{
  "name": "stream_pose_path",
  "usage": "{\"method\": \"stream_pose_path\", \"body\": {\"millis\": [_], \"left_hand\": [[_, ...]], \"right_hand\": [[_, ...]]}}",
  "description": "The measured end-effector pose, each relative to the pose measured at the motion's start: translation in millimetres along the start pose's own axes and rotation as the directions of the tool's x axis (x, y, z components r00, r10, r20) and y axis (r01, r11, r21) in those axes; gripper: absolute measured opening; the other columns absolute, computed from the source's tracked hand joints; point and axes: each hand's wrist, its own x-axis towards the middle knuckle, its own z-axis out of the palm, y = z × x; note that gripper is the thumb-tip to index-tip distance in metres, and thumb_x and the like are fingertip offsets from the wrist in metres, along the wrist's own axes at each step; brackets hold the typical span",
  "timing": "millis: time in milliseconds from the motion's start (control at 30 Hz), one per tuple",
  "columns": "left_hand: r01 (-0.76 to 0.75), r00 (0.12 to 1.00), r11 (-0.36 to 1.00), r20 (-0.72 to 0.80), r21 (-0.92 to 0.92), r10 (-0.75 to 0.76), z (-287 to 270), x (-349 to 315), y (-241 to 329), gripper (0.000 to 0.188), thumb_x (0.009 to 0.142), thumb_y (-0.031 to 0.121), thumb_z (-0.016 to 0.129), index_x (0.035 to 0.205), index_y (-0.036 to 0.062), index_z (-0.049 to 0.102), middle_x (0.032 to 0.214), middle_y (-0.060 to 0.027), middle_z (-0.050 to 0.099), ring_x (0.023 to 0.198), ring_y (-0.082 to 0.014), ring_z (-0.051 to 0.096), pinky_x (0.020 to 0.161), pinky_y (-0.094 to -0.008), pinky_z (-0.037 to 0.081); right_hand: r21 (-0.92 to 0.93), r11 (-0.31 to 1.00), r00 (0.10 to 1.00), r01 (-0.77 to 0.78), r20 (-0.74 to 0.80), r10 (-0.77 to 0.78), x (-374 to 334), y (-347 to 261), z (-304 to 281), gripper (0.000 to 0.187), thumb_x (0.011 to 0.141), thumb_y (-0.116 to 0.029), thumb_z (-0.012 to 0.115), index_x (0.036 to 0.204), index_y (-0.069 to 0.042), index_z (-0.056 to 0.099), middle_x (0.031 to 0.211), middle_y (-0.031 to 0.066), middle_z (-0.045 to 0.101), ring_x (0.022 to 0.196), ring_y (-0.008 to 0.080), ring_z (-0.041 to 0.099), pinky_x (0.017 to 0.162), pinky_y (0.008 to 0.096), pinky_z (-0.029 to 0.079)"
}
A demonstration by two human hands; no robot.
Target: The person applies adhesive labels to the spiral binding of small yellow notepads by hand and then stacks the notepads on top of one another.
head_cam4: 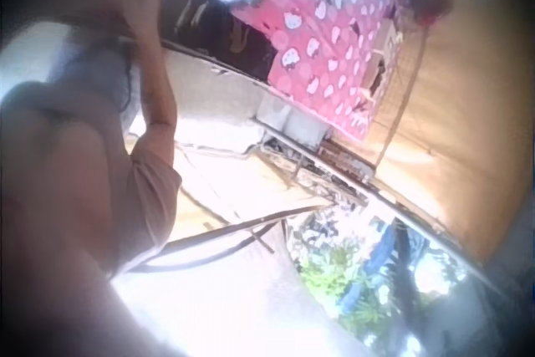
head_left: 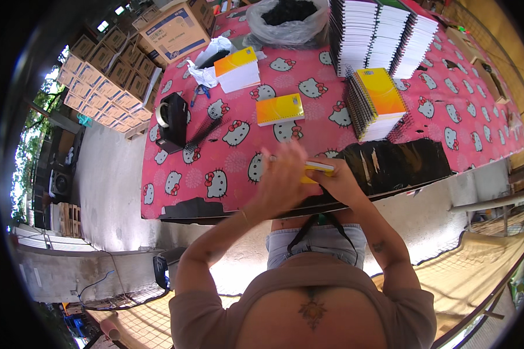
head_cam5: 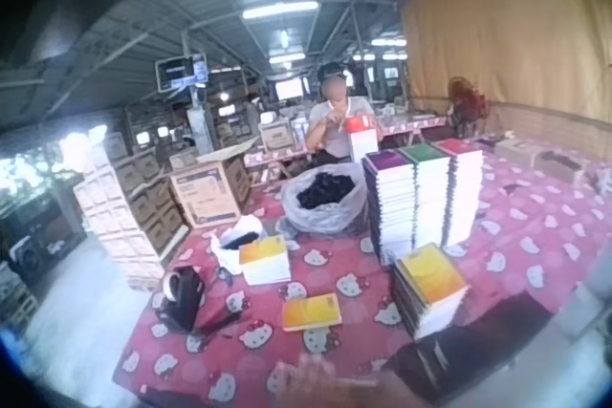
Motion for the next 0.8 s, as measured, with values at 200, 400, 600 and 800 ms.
{"method": "stream_pose_path", "body": {"millis": [200, 400, 600, 800], "left_hand": [[-0.138, 0.99, 0.977, -0.049, -0.161, 0.131, 36.2, -44.4, 4.0, 0.082, 0.095, 0.059, 0.046, 0.146, -0.0052, 0.037, 0.156, -0.0243, 0.033, 0.147, -0.0405, 0.027, 0.114, -0.0639, 0.018], [-0.159, 0.982, 0.987, 0.097, -0.035, 0.162, 13.4, 14.8, -18.8, 0.08, 0.097, 0.056, 0.046, 0.147, -0.006, 0.035, 0.157, -0.0261, 0.03, 0.148, -0.0409, 0.026, 0.116, -0.0621, 0.016], [-0.097, 0.995, 0.972, -0.008, -0.212, 0.097, 43.2, -45.4, 14.4, 0.079, 0.097, 0.056, 0.045, 0.149, -0.0027, 0.036, 0.157, -0.0217, 0.032, 0.149, -0.0348, 0.026, 0.116, -0.0621, 0.017], [-0.162, 0.974, 0.985, 0.148, -0.064, 0.17, 29.7, -24.9, 11.1, 0.08, 0.095, 0.056, 0.047, 0.148, -0.0028, 0.037, 0.157, -0.0226, 0.032, 0.148, -0.0363, 0.028, 0.116, -0.0619, 0.016]], "right_hand": [[0.002, 0.998, 0.997, 0.061, -0.046, -0.061, 14.3, 23.7, 0.2, 0.03, 0.092, -0.005, 0.068, 0.121, -0.002, 0.068, 0.102, 0.0089, 0.072, 0.089, 0.0105, 0.063, 0.081, 0.0284, 0.051], [-0.08, 0.997, 1.0, -0.007, 0.024, 0.009, 9.5, 51.5, -12.6, 0.029, 0.09, -0.005, 0.067, 0.118, -0.001, 0.069, 0.098, 0.0119, 0.073, 0.087, 0.0126, 0.065, 0.079, 0.029, 0.052], [-0.147, 0.982, 0.991, 0.122, -0.029, -0.128, 14.3, 54.8, -5.3, 0.03, 0.087, -0.004, 0.068, 0.116, -0.003, 0.069, 0.09, 0.0162, 0.073, 0.083, 0.0159, 0.067, 0.076, 0.032, 0.052], [-0.171, 0.985, 1.0, -0.014, -0.007, 0.013, 7.8, 58.6, -9.4, 0.031, 0.085, -0.005, 0.068, 0.116, -0.004, 0.07, 0.091, 0.0176, 0.073, 0.084, 0.0202, 0.07, 0.076, 0.0347, 0.053]]}}
